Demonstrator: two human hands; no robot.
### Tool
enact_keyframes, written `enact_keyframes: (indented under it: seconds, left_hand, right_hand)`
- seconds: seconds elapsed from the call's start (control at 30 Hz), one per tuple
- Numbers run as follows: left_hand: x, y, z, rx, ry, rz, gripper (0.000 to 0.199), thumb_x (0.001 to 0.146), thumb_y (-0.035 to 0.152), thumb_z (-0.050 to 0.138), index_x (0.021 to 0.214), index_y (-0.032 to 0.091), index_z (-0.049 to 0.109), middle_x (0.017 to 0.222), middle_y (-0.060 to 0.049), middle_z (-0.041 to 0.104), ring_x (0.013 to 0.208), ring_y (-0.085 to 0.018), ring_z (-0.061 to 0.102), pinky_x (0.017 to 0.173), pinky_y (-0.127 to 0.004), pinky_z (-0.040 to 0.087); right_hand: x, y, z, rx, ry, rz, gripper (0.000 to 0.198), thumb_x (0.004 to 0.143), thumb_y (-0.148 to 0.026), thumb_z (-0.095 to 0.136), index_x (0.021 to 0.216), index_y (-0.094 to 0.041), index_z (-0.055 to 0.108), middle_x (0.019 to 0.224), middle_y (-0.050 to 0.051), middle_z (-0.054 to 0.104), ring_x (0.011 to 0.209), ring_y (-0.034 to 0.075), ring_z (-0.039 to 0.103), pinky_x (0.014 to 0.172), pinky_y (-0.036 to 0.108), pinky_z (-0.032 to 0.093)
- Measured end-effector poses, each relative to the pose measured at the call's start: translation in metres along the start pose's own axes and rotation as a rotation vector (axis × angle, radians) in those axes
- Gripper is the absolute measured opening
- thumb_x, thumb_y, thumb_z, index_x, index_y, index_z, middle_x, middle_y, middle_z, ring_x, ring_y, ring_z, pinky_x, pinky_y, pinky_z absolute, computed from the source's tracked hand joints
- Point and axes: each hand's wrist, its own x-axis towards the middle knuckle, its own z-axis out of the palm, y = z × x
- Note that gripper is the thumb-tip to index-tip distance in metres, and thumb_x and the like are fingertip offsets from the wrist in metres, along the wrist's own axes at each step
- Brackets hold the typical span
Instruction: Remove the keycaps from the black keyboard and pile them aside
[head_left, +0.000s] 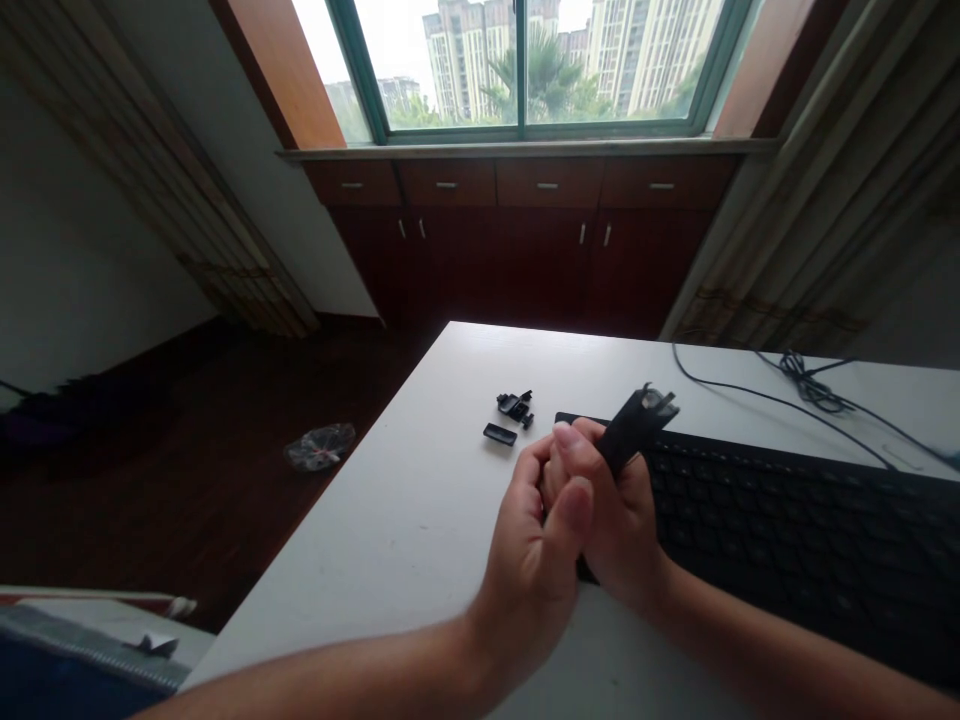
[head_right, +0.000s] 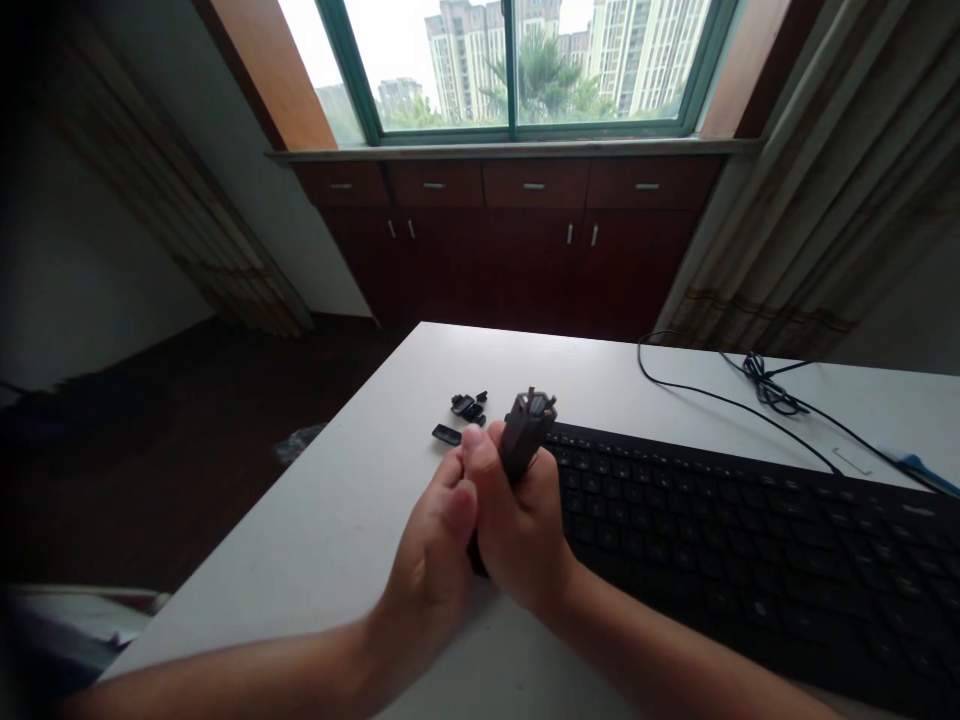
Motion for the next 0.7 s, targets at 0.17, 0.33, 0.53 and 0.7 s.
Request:
enact_keyframes:
  seconds: [0.17, 0.33, 0.53, 0.7]
  left_hand:
    - [0.033, 0.012, -0.041, 0.456, -0.257, 0.216, 0.053, 0.1, 0.065, 0.045, 0.126, 0.02, 0.056, 0.12, -0.011, 0.064, 0.108, -0.026, 0.062, 0.091, -0.041, 0.052]
    - [0.064, 0.025, -0.076, 1.059, -0.886, 0.808, 0.056, 0.077, 0.074, 0.069, 0.088, 0.02, 0.059, 0.077, -0.002, 0.061, 0.064, -0.017, 0.05, 0.055, -0.032, 0.04]
    - [0.047, 0.023, -0.063, 1.038, -0.945, 1.074, 0.059, 0.082, 0.078, 0.06, 0.063, 0.023, 0.049, 0.058, 0.001, 0.05, 0.051, -0.016, 0.041, 0.046, -0.036, 0.031]
    - [-0.005, 0.054, -0.059, 1.083, -1.187, 0.935, 0.017, 0.094, 0.045, 0.065, 0.089, 0.028, 0.068, 0.119, 0.001, 0.074, 0.097, -0.019, 0.068, 0.083, -0.033, 0.057]
  right_hand:
    - [0.021, -0.02, -0.006, 0.235, 0.188, 0.073, 0.045, 0.09, -0.027, 0.066, 0.055, -0.022, 0.038, 0.043, -0.01, 0.03, 0.036, 0.006, 0.021, 0.036, 0.023, 0.019]
    - [0.038, -0.042, -0.02, 0.219, 0.325, 0.065, 0.046, 0.089, -0.022, 0.064, 0.052, -0.022, 0.037, 0.043, -0.01, 0.029, 0.036, 0.007, 0.019, 0.035, 0.024, 0.016]
    - [0.045, -0.056, -0.031, 0.136, 0.331, -0.01, 0.046, 0.09, -0.019, 0.062, 0.053, -0.022, 0.035, 0.043, -0.009, 0.028, 0.037, 0.007, 0.019, 0.036, 0.025, 0.015]
    - [0.04, -0.065, -0.047, 0.046, 0.275, -0.049, 0.046, 0.09, -0.019, 0.064, 0.054, -0.021, 0.036, 0.044, -0.009, 0.029, 0.038, 0.007, 0.021, 0.038, 0.026, 0.017]
